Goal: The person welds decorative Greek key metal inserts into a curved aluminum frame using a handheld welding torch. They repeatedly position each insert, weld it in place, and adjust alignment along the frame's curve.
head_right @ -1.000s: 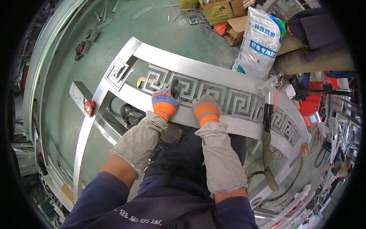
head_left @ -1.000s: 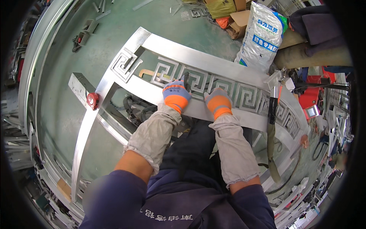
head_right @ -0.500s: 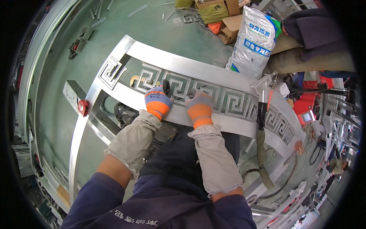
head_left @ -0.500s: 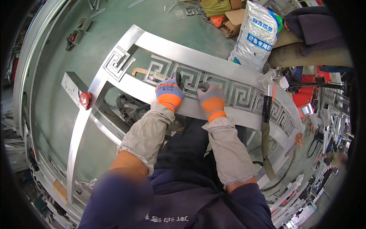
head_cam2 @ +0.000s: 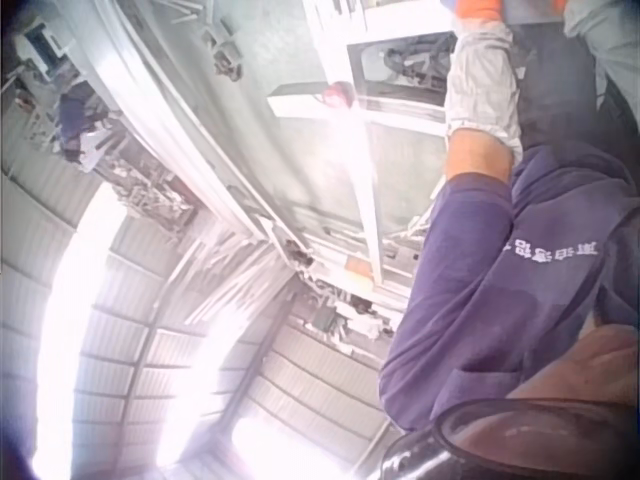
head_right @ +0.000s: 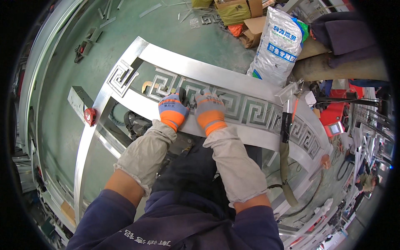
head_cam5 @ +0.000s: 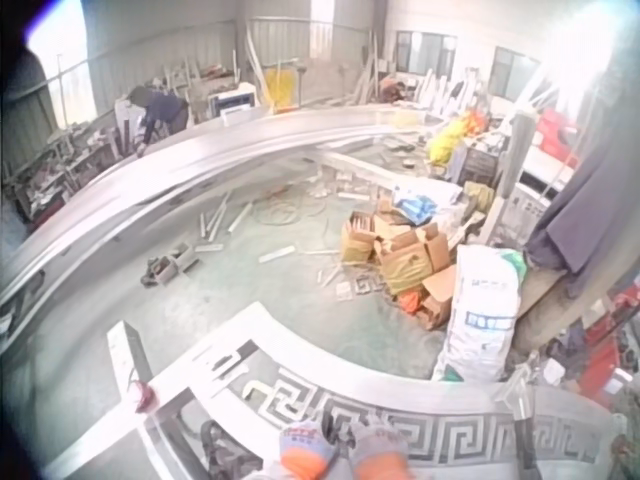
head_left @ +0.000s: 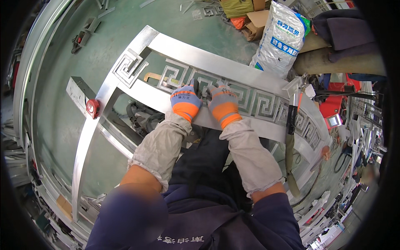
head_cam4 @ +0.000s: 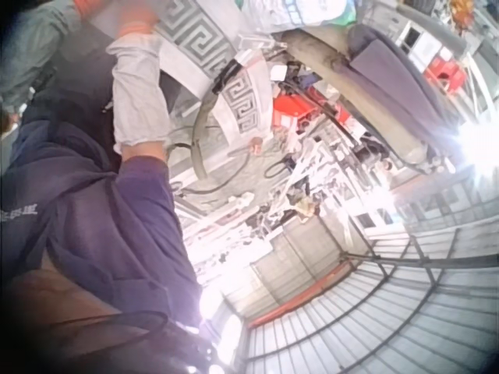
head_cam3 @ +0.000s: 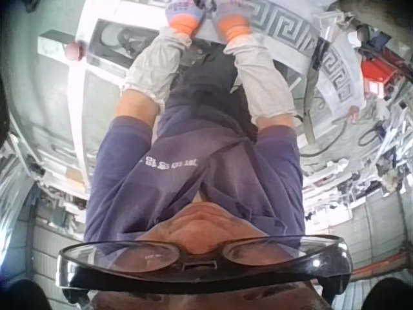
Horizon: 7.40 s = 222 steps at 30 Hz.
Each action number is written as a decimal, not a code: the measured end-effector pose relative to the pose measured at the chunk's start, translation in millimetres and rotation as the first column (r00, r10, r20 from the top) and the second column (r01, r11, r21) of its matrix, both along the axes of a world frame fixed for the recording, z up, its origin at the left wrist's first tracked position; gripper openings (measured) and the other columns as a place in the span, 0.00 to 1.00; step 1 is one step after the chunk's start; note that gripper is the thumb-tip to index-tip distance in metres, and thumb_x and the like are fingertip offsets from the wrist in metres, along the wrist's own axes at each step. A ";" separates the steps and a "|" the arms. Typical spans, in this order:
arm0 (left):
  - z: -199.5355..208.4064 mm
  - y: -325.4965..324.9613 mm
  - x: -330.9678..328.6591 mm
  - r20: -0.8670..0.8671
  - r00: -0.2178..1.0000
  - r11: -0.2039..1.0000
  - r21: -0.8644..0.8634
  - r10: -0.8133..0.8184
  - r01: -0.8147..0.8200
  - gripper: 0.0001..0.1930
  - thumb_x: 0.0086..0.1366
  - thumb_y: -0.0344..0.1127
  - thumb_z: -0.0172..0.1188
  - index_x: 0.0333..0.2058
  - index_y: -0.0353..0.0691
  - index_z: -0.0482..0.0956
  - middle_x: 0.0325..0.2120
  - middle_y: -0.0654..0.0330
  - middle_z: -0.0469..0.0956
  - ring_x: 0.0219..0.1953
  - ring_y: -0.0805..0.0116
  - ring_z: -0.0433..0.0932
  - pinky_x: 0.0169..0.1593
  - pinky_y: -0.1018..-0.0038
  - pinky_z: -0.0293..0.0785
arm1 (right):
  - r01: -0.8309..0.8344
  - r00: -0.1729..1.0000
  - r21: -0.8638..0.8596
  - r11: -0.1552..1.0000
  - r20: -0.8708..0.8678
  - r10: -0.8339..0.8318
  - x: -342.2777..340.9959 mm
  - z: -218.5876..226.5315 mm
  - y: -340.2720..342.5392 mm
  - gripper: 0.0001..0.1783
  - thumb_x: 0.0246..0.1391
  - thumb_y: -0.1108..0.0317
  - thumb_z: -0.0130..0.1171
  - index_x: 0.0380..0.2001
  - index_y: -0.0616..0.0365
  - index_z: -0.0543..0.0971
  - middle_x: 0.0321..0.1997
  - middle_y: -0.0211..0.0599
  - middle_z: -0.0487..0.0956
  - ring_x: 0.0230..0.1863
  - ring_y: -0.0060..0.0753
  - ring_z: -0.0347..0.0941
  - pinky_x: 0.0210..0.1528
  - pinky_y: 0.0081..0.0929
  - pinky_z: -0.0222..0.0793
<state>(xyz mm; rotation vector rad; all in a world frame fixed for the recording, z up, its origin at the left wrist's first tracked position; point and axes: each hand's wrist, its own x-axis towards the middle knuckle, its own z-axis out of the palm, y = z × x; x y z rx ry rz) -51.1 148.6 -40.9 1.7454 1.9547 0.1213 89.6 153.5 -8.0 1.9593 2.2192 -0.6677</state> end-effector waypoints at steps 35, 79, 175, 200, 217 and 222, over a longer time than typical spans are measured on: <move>10.2 -12.1 -29.6 0.118 0.991 0.936 0.352 -0.055 0.010 0.17 0.52 0.39 0.65 0.41 0.45 0.76 0.39 0.54 0.78 0.44 0.50 0.75 0.49 0.61 0.71 | 0.099 0.989 -0.059 0.993 -0.106 -0.105 14.8 -33.2 -15.3 0.17 0.47 0.57 0.61 0.41 0.47 0.79 0.49 0.40 0.78 0.49 0.46 0.76 0.47 0.46 0.72; -8.6 30.7 -115.3 -0.340 0.932 0.991 -0.004 0.126 -0.135 0.16 0.54 0.41 0.63 0.43 0.53 0.82 0.39 0.53 0.81 0.42 0.52 0.79 0.46 0.61 0.75 | 0.094 0.986 0.133 0.987 -0.147 -0.075 18.5 -37.7 -23.9 0.16 0.51 0.52 0.57 0.38 0.48 0.82 0.42 0.37 0.80 0.44 0.46 0.76 0.43 0.44 0.73; 50.1 71.7 -130.7 -0.240 0.971 0.996 0.085 -0.011 0.032 0.18 0.52 0.39 0.64 0.44 0.46 0.80 0.36 0.53 0.80 0.41 0.54 0.79 0.45 0.64 0.75 | 0.140 0.976 0.228 0.964 -0.197 -0.095 18.6 -45.0 -24.6 0.17 0.50 0.50 0.58 0.29 0.53 0.82 0.34 0.44 0.81 0.38 0.49 0.77 0.39 0.46 0.73; 24.5 71.3 -128.1 -0.219 0.975 0.998 0.064 0.025 -0.011 0.16 0.51 0.41 0.67 0.39 0.47 0.81 0.34 0.53 0.81 0.39 0.54 0.80 0.45 0.65 0.76 | 0.129 0.981 0.178 0.976 -0.168 -0.099 18.0 -46.4 -23.4 0.18 0.48 0.49 0.60 0.34 0.51 0.83 0.35 0.42 0.81 0.38 0.47 0.77 0.41 0.45 0.73; 22.2 88.9 -121.3 -0.268 0.963 0.998 -0.059 -0.021 0.005 0.17 0.52 0.44 0.66 0.40 0.45 0.82 0.43 0.54 0.81 0.45 0.53 0.80 0.49 0.64 0.76 | 0.110 0.979 0.079 0.991 -0.179 -0.095 22.0 -57.9 -22.7 0.20 0.39 0.55 0.62 0.35 0.55 0.83 0.41 0.48 0.79 0.43 0.49 0.76 0.44 0.43 0.73; 18.3 86.9 -120.1 -0.260 0.965 0.998 -0.044 0.022 -0.034 0.17 0.51 0.43 0.66 0.40 0.45 0.82 0.41 0.54 0.81 0.45 0.53 0.80 0.48 0.64 0.76 | 0.102 0.980 0.086 0.991 -0.180 -0.085 22.3 -60.3 -23.1 0.20 0.39 0.55 0.62 0.35 0.55 0.83 0.41 0.46 0.79 0.43 0.48 0.76 0.44 0.43 0.73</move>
